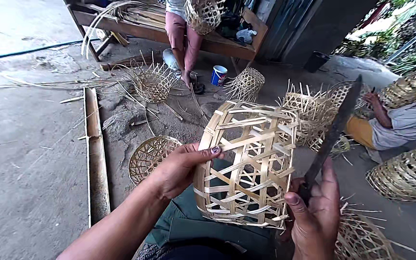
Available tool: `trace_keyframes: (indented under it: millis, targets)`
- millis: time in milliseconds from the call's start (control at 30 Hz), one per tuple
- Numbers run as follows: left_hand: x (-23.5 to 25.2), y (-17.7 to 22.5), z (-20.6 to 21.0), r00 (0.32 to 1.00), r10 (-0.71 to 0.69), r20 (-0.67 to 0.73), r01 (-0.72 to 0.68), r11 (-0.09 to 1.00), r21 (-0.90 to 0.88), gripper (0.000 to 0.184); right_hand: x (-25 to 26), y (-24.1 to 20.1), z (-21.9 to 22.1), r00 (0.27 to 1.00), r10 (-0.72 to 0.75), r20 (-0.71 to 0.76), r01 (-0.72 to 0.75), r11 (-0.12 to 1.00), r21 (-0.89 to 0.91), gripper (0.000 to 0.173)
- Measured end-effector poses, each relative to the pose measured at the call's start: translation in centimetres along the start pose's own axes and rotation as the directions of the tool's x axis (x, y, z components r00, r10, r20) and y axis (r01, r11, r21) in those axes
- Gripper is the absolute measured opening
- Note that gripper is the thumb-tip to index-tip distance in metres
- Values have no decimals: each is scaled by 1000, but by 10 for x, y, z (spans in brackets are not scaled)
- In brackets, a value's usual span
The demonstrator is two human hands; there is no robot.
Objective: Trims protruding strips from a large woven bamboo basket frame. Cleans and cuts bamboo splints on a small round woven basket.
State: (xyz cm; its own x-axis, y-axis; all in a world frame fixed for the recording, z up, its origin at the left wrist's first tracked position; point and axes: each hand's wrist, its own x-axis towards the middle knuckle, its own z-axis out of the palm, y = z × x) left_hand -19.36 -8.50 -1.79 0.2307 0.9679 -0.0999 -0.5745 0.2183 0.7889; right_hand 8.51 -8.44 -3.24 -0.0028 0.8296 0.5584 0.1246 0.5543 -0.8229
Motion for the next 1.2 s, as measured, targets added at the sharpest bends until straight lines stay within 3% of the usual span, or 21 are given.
trace_keyframes:
  millis: [200, 367, 433, 500, 567, 700, 833, 933, 1067, 1200]
  targets:
    - [7, -9, 2, 996, -92, -21, 88, 985, -146, 18, 8, 7, -4, 997, 71, 37, -72, 997, 31, 119]
    - [7, -14, -6, 960, -110, 256, 131, 989, -66, 11, 16, 13, -21, 998, 35, 61, -39, 998, 54, 116]
    - [6, -13, 0, 971, -60, 230, 50, 998, 49, 11, 17, 14, -26, 1000, -5, 28, 5, 999, -33, 107]
    - [4, -13, 15, 984, 41, 172, -60, 992, 108, 13, 18, 4, -27, 997, -72, -39, 61, 969, -241, 88]
    - [3, -18, 30, 970, 189, 155, -208, 971, 114, 14, 18, -15, -29, 995, -83, -53, 61, 940, -335, 68]
    - [6, -26, 47, 909, 393, 136, -408, 906, 108, 16, 14, -40, -40, 998, -2, 65, 9, 993, -120, 49]
    - [9, -38, 57, 876, 469, 116, -477, 877, 60, 14, 11, -47, -55, 998, -2, 63, 10, 991, -134, 51]
    - [14, -48, 65, 829, 539, 151, -551, 833, 50, 13, 6, -58, -62, 992, 66, 107, -67, 998, 3, 54]
    - [27, -72, 72, 787, 566, 245, -606, 783, 139, 13, -3, -63, -56, 933, 193, 305, -271, 932, 241, 57]
    - [32, -95, 74, 793, 549, 264, -602, 771, 207, 17, -5, -48, -46, 913, 214, 347, -337, 877, 344, 47]
